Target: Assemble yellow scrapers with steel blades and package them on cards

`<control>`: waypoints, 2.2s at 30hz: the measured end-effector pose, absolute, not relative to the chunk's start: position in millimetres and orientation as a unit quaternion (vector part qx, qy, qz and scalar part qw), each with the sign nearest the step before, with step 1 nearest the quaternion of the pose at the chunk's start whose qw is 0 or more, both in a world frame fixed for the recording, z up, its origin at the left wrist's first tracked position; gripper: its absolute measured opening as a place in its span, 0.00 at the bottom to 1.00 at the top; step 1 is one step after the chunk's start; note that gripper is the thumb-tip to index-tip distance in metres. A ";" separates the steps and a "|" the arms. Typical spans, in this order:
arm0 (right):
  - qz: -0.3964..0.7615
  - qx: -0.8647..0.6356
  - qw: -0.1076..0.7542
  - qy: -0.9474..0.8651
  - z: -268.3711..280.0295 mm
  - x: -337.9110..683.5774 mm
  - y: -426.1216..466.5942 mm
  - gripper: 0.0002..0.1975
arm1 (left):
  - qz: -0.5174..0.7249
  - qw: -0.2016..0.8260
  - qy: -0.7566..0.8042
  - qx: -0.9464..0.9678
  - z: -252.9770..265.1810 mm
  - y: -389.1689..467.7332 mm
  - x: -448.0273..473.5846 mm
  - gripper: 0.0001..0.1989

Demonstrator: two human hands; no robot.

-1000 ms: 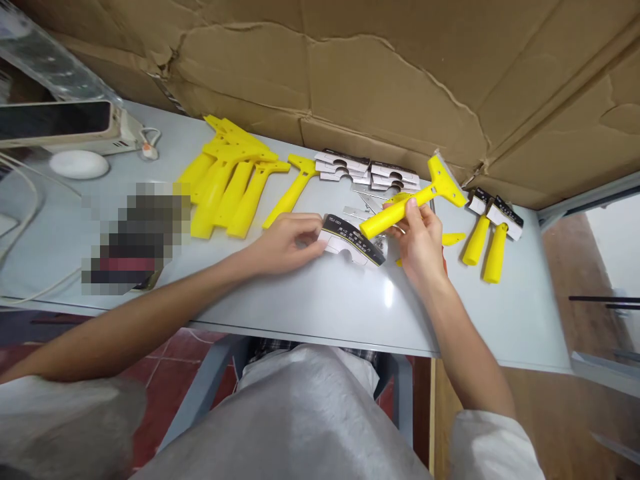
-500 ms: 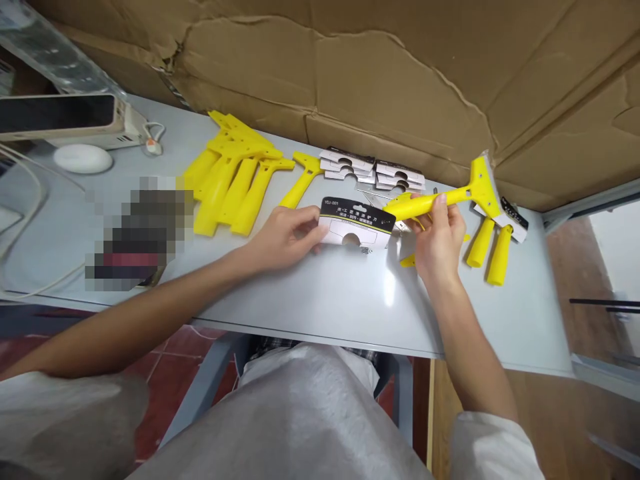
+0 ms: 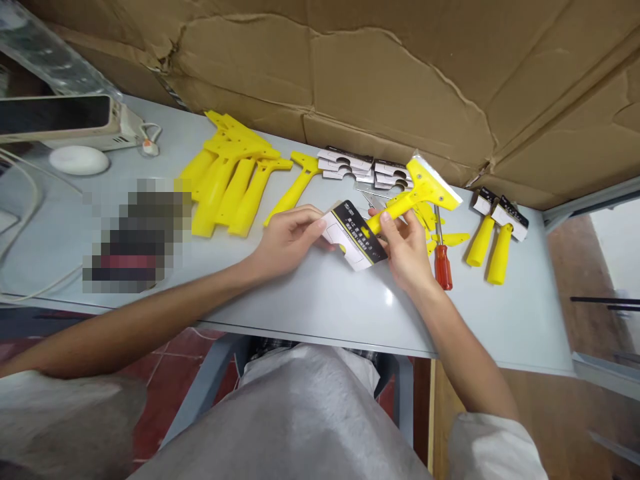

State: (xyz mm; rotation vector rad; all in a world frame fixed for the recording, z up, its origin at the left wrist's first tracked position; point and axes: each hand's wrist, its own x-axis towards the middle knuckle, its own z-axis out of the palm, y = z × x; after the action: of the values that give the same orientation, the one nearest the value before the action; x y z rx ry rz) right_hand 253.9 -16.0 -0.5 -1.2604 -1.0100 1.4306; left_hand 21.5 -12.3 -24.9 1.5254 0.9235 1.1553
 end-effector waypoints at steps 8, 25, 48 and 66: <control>0.595 -0.492 0.469 -0.429 -1.7 252.9 -19.4 0.39 | 0.468 0.602 0.357 0.540 -35.9 -16.1 26.5 0.28; 0.566 -0.503 0.506 -0.413 -2.5 235.9 -34.1 0.43 | 0.492 0.629 0.383 0.466 -44.0 -17.1 31.9 0.37; 0.613 -0.483 0.324 -0.534 -4.2 252.4 -23.3 0.47 | 0.443 0.653 0.380 0.482 -33.0 -21.8 35.4 0.43; 0.499 -0.561 0.521 -0.405 5.9 287.7 5.2 0.40 | 0.257 0.747 0.313 0.527 -19.1 -22.4 21.6 0.29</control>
State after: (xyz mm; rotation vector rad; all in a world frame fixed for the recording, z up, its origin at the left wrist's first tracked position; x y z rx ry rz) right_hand 287.7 5.2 5.9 -1.3453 -0.9704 1.1968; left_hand 21.6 -22.4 -19.1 1.1520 0.6851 0.5614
